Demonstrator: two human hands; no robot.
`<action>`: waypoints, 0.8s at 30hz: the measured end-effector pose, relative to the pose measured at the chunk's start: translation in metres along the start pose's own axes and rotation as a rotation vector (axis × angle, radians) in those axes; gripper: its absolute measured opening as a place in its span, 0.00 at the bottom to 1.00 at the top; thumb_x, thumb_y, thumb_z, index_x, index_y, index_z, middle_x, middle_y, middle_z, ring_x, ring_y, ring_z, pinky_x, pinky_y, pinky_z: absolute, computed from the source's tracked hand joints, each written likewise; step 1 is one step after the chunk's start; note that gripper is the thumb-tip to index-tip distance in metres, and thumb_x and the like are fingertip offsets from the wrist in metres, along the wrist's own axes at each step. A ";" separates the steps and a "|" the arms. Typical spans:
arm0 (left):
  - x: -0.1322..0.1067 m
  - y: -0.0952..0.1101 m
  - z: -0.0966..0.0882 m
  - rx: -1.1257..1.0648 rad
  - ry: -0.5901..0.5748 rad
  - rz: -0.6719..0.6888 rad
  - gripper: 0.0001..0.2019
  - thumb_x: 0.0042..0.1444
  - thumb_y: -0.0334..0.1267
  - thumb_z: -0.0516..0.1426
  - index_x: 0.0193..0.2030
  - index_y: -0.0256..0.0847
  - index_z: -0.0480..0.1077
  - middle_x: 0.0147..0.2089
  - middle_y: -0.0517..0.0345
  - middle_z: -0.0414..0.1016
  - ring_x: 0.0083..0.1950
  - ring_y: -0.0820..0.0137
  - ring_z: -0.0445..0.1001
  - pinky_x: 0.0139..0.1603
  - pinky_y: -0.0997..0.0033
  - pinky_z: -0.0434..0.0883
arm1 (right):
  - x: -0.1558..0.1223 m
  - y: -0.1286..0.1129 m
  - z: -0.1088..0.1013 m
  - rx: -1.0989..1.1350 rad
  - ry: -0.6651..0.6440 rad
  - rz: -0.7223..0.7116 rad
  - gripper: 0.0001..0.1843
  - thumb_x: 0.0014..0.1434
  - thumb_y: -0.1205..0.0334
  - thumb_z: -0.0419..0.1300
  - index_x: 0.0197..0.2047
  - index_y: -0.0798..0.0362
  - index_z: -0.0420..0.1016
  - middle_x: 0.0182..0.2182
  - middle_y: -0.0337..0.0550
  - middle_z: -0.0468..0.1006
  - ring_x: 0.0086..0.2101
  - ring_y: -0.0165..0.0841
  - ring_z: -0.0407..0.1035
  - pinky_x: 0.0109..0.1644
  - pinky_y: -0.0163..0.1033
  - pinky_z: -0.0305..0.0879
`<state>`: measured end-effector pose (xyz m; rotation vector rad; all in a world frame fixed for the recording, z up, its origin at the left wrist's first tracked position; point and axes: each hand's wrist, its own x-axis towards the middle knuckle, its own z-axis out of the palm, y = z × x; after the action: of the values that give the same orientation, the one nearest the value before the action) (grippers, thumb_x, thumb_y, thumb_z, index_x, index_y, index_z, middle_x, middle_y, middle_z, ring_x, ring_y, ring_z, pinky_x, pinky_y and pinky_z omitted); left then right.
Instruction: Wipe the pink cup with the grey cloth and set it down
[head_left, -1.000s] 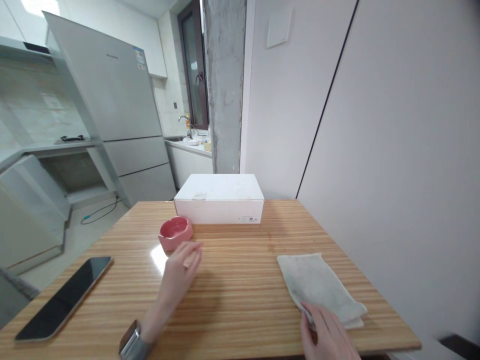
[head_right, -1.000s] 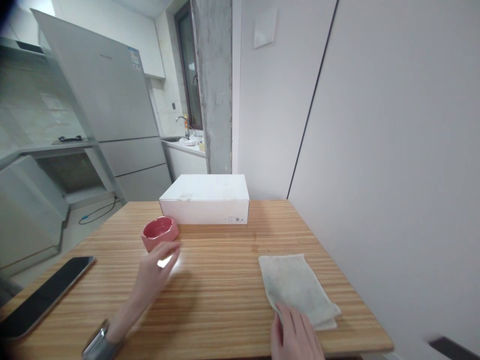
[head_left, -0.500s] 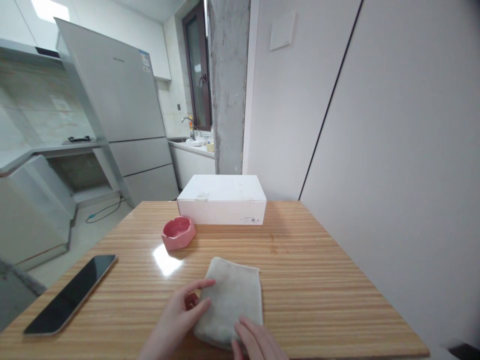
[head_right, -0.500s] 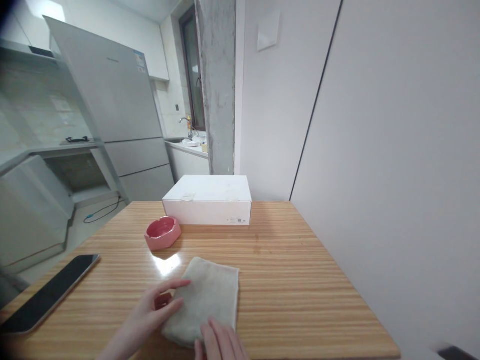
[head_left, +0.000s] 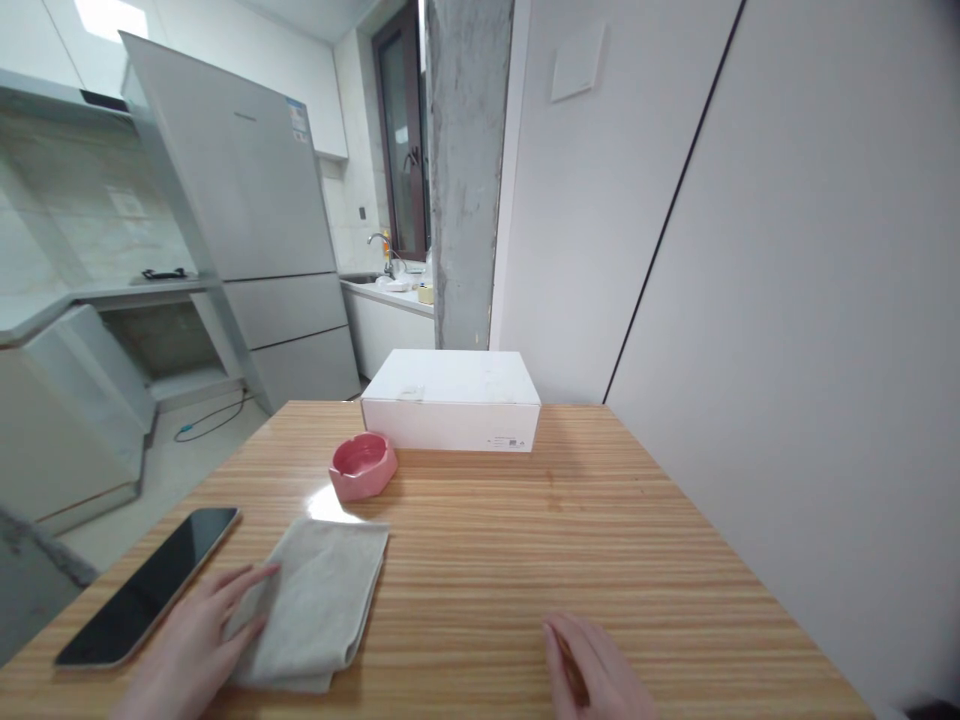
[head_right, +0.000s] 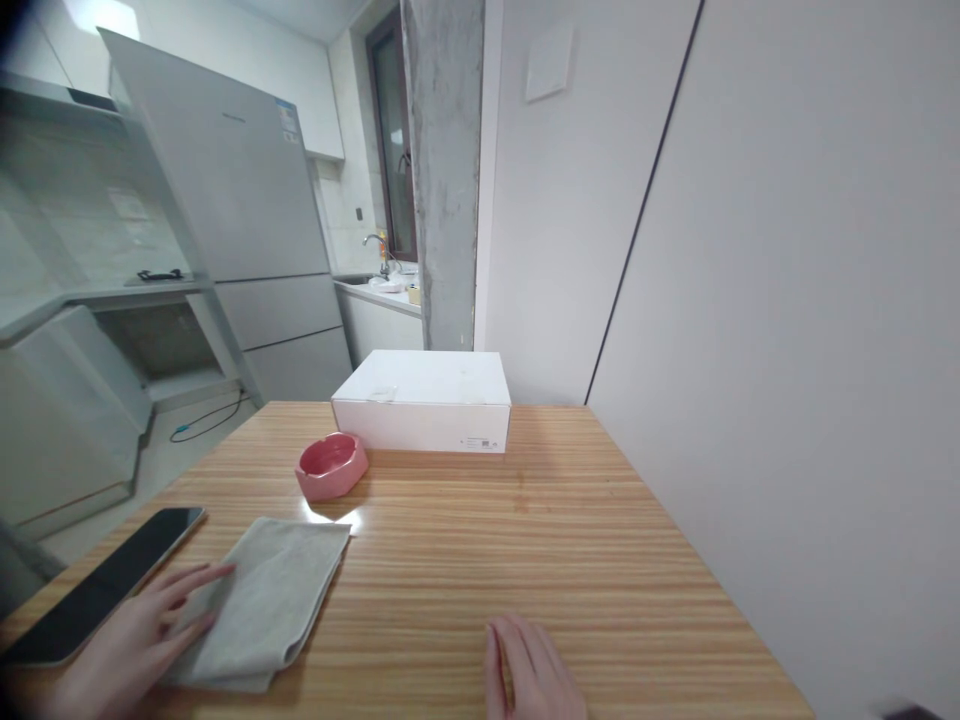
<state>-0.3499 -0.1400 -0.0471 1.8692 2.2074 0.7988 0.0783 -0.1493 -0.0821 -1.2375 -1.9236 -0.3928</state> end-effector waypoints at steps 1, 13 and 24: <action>-0.003 0.009 0.004 0.091 0.100 0.035 0.18 0.45 0.48 0.54 0.40 0.43 0.77 0.49 0.46 0.75 0.51 0.51 0.71 0.52 0.51 0.68 | 0.006 -0.002 -0.001 0.003 -0.011 0.018 0.12 0.64 0.62 0.50 0.38 0.52 0.74 0.31 0.42 0.80 0.32 0.32 0.76 0.40 0.33 0.69; -0.035 0.188 0.105 0.161 -0.190 0.398 0.12 0.60 0.31 0.48 0.28 0.43 0.68 0.28 0.59 0.76 0.30 0.67 0.76 0.28 0.72 0.63 | 0.041 -0.049 0.043 -0.002 -0.298 0.058 0.22 0.67 0.62 0.39 0.24 0.48 0.65 0.19 0.39 0.73 0.21 0.32 0.69 0.26 0.36 0.51; -0.035 0.180 0.107 0.138 -0.217 0.420 0.12 0.62 0.33 0.48 0.29 0.43 0.67 0.30 0.61 0.75 0.32 0.68 0.75 0.29 0.72 0.61 | 0.034 -0.045 0.044 0.025 -0.317 0.026 0.20 0.67 0.63 0.39 0.26 0.48 0.63 0.21 0.38 0.73 0.22 0.32 0.69 0.27 0.36 0.51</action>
<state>-0.1381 -0.1256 -0.0603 2.4017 1.8063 0.4732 0.0125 -0.1214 -0.0773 -1.3713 -2.1674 -0.1645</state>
